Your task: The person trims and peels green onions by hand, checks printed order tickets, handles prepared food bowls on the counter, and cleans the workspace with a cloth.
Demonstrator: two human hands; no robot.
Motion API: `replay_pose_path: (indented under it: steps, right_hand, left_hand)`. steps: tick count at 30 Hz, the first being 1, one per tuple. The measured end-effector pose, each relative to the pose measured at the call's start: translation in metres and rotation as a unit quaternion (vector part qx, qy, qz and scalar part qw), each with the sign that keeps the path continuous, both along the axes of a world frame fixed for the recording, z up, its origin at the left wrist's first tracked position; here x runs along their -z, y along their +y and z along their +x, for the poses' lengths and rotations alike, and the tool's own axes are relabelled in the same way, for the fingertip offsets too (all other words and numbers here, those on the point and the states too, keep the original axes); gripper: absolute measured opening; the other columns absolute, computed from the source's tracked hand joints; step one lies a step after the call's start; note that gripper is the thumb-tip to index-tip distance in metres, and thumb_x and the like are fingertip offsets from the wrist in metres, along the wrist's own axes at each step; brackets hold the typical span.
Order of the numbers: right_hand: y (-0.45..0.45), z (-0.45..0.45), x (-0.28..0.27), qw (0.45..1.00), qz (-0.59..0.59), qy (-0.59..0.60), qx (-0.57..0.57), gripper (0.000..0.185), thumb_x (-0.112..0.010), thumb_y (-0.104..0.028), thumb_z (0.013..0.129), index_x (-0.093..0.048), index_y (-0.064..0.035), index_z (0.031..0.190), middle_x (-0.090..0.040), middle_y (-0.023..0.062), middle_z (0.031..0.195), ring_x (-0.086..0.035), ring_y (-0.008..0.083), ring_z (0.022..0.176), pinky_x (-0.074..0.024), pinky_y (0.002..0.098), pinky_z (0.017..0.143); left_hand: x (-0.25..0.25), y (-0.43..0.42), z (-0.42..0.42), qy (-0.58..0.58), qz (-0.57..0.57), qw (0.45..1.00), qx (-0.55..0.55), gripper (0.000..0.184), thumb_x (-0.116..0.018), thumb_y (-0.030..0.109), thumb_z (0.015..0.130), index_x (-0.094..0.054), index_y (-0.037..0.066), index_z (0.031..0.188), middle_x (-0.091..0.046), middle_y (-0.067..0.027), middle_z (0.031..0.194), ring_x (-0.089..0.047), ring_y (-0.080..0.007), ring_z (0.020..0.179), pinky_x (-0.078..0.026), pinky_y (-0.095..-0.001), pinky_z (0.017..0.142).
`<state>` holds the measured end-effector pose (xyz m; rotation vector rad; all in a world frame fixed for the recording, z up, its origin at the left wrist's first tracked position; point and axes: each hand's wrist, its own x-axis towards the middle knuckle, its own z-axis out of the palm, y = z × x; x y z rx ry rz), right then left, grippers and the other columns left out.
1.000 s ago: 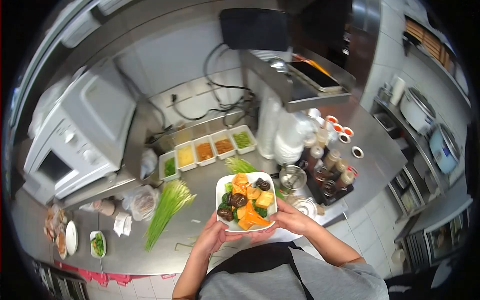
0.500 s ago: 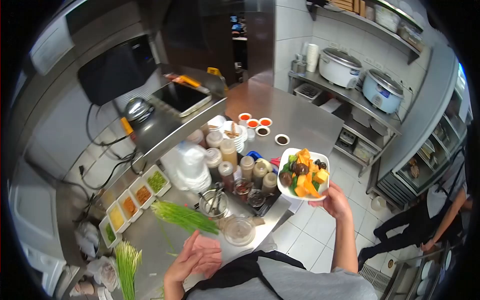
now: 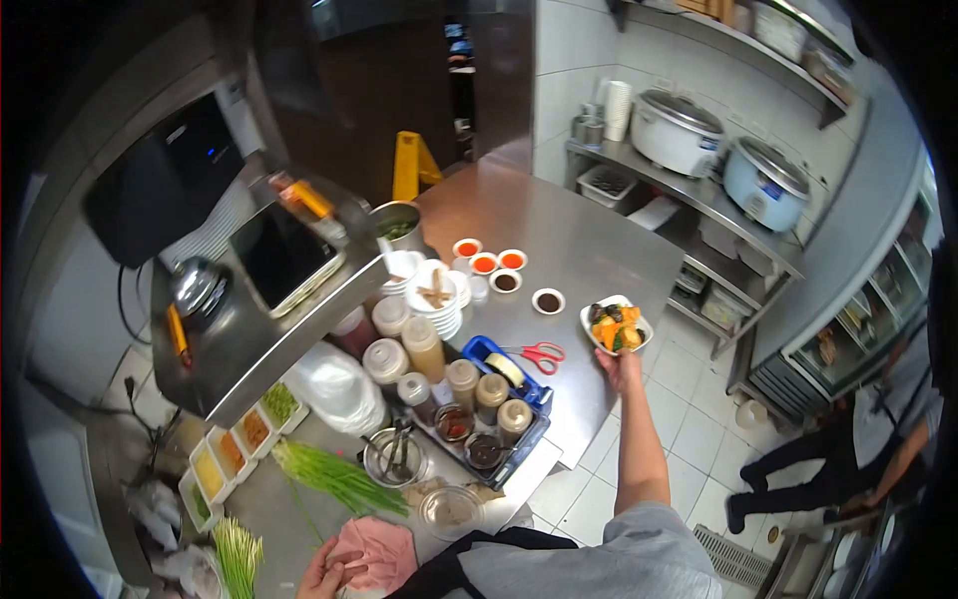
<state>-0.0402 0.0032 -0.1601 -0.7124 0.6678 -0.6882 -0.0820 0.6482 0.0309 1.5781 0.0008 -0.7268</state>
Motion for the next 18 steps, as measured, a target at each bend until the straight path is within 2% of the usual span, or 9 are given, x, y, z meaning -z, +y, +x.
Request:
replay_pose_path:
  steps: [2, 5, 6, 7, 9, 10, 11, 16, 18]
  right_hand:
    - [-0.022, 0.011, 0.013, 0.997, 0.006, -0.028, -0.069, 0.036, -0.041, -0.016, 0.093, -0.038, 0.0045, 0.123, -0.054, 0.0222, 0.113, -0.062, 0.032, 0.091, -0.0543, 0.0386, 0.081]
    - [-0.041, 0.017, 0.027, 0.981, -0.091, 0.13, -0.114, 0.05, -0.041, -0.042, 0.093, -0.042, 0.0018, 0.117, -0.058, 0.0161, 0.104, -0.062, 0.0258, 0.083, -0.0506, 0.0346, 0.071]
    - [-0.084, 0.012, 0.079, 0.96, -0.178, 0.083, -0.2, 0.056, -0.041, -0.049, 0.091, -0.041, 0.0, 0.119, -0.055, 0.0179, 0.107, -0.058, 0.0285, 0.093, -0.0486, 0.0372, 0.078]
    - [-0.065, 0.006, 0.055, 0.953, -0.173, 0.165, -0.187, 0.068, -0.048, -0.054, 0.087, -0.036, -0.0024, 0.129, -0.051, 0.0197, 0.117, -0.052, 0.0296, 0.108, -0.0448, 0.043, 0.09]
    - [-0.09, -0.001, 0.091, 0.971, -0.095, 0.112, -0.189, 0.077, -0.046, -0.055, 0.087, -0.021, -0.0061, 0.14, -0.043, 0.0265, 0.127, -0.047, 0.0338, 0.116, -0.0418, 0.0439, 0.094]
    - [-0.074, -0.003, 0.082, 0.974, -0.108, 0.119, -0.16, 0.084, -0.044, -0.056, 0.087, -0.021, 0.0081, 0.136, -0.038, 0.0259, 0.132, -0.042, 0.0367, 0.119, -0.0351, 0.0451, 0.1]
    - [-0.034, 0.003, 0.072, 0.96, -0.173, 0.135, -0.177, 0.08, -0.044, -0.055, 0.087, -0.023, 0.0074, 0.133, -0.039, 0.0249, 0.129, -0.043, 0.0359, 0.116, -0.0355, 0.0446, 0.098]
    - [0.259, 0.011, -0.003, 0.791, -0.508, 0.09, -0.328, 0.06, -0.046, -0.046, 0.086, -0.032, 0.0037, 0.116, -0.043, 0.0201, 0.113, -0.046, 0.0321, 0.102, -0.0375, 0.0419, 0.085]
    - [0.334, 0.002, -0.023, 0.716, -0.601, 0.047, -0.351, 0.052, -0.047, -0.042, 0.086, -0.035, 0.0023, 0.11, -0.045, 0.0181, 0.106, -0.047, 0.0306, 0.096, -0.0383, 0.0408, 0.08]
  left_hand:
    - [0.001, 0.006, 0.0, 0.007, 0.013, 1.0, 0.0, 0.051, -0.042, 0.014, 0.095, -0.021, 0.006, 0.141, -0.052, -0.0223, 0.12, -0.056, -0.031, 0.105, -0.045, -0.036, 0.09]
    - [-0.008, 0.011, -0.003, -0.028, 0.067, 0.997, 0.014, 0.049, -0.046, 0.016, 0.094, -0.028, -0.002, 0.135, -0.053, -0.0148, 0.119, -0.054, -0.0208, 0.106, -0.043, -0.0314, 0.091]
    - [-0.011, 0.019, -0.005, -0.053, 0.088, 0.995, 0.01, 0.049, -0.046, 0.02, 0.095, -0.028, -0.001, 0.136, -0.053, -0.0141, 0.12, -0.055, -0.0191, 0.105, -0.043, -0.0309, 0.091]
    - [-0.009, 0.03, -0.008, -0.074, 0.113, 0.991, 0.005, 0.05, -0.045, 0.023, 0.095, -0.028, 0.0, 0.136, -0.053, -0.0135, 0.121, -0.056, -0.0174, 0.103, -0.043, -0.0304, 0.09]
    - [0.006, 0.065, -0.017, -0.04, 0.012, 0.997, -0.071, 0.056, -0.046, 0.031, 0.095, -0.025, 0.003, 0.139, -0.053, -0.0124, 0.122, -0.056, -0.0209, 0.105, -0.044, -0.0324, 0.09]
    - [-0.001, 0.081, -0.026, -0.021, 0.009, 0.99, -0.142, 0.058, -0.047, 0.031, 0.094, -0.022, 0.005, 0.14, -0.053, -0.0135, 0.122, -0.058, -0.023, 0.104, -0.044, -0.0326, 0.09]
    - [0.001, 0.104, -0.034, -0.014, -0.019, 0.974, -0.223, 0.058, -0.047, 0.029, 0.094, -0.022, 0.005, 0.14, -0.054, -0.0146, 0.121, -0.058, -0.0235, 0.104, -0.045, -0.0333, 0.089]
    - [0.052, 0.249, -0.081, -0.063, -0.101, 0.762, -0.637, 0.047, -0.038, 0.016, 0.093, -0.025, 0.0, 0.135, -0.058, -0.0186, 0.112, -0.061, -0.0292, 0.097, -0.052, -0.0392, 0.077]
    - [0.116, 0.35, -0.106, -0.076, -0.24, 0.677, -0.692, 0.039, -0.034, 0.014, 0.092, -0.031, -0.004, 0.127, -0.057, -0.0195, 0.112, -0.061, -0.0317, 0.096, -0.053, -0.0401, 0.077]
